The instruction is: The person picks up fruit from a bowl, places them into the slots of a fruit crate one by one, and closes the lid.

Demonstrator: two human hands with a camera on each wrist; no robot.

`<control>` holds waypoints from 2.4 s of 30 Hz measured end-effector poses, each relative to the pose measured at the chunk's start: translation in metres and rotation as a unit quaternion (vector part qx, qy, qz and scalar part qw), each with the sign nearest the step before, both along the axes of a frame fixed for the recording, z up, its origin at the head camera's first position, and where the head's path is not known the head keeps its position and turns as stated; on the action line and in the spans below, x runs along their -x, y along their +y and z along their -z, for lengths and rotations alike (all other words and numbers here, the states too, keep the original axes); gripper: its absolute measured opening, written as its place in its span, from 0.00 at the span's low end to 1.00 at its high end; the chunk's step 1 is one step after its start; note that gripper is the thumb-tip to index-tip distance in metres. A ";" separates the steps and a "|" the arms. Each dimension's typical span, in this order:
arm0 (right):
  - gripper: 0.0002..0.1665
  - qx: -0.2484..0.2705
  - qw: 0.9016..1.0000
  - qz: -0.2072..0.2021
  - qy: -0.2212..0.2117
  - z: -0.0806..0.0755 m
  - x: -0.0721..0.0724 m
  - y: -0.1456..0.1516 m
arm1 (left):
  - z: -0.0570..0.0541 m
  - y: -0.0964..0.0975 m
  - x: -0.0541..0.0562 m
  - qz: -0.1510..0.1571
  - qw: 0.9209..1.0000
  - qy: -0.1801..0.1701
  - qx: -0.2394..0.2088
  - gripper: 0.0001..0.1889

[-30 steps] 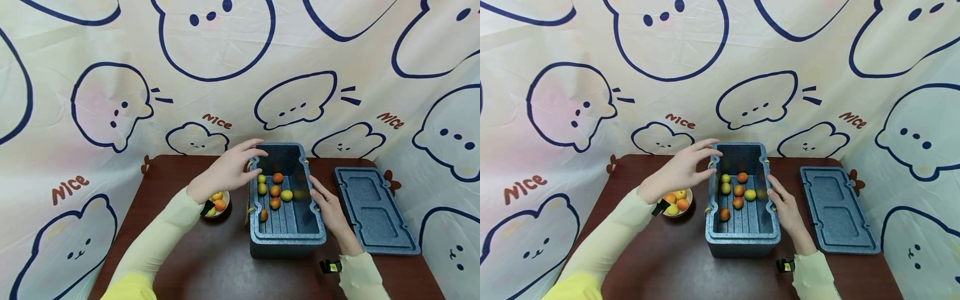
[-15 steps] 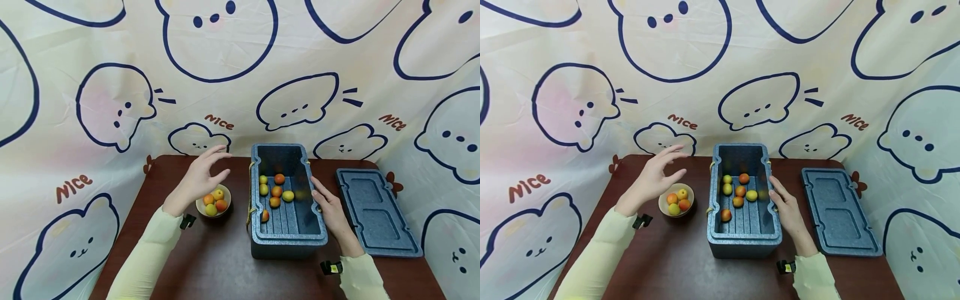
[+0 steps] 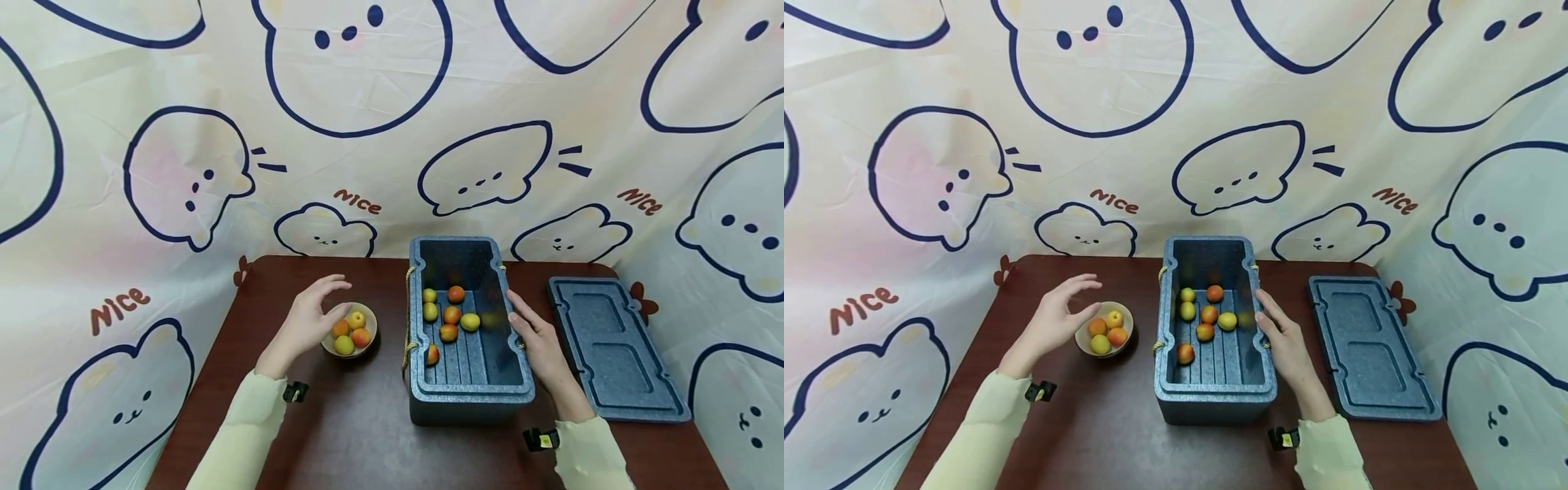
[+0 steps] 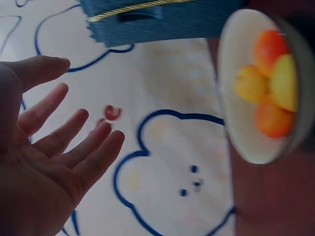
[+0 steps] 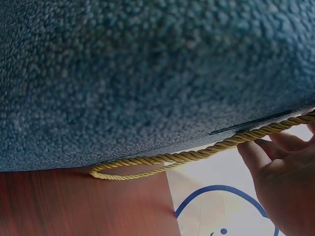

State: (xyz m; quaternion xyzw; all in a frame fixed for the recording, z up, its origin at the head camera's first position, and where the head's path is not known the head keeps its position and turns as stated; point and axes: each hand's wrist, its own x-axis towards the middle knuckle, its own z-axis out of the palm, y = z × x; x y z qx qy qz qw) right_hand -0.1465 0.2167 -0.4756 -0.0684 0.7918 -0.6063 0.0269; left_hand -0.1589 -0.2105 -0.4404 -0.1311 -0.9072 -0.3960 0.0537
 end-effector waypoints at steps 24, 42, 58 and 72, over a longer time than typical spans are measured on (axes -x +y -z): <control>0.31 0.014 1.000 -0.003 0.002 0.001 -0.002 0.000 | 0.079 -0.002 -0.013 -0.059 0.993 -0.033 0.098 0.19; 0.32 0.014 1.000 -0.001 0.004 0.001 -0.002 0.000 | 0.087 0.010 -0.012 -0.046 0.982 -0.078 0.164 0.19; 0.32 0.017 1.000 -0.001 0.005 0.003 -0.001 -0.001 | 0.086 0.018 -0.012 -0.028 0.975 -0.084 0.204 0.15; 0.32 0.015 1.000 0.003 -0.005 0.002 -0.001 -0.002 | 0.087 0.022 0.003 0.015 0.972 -0.105 0.212 0.08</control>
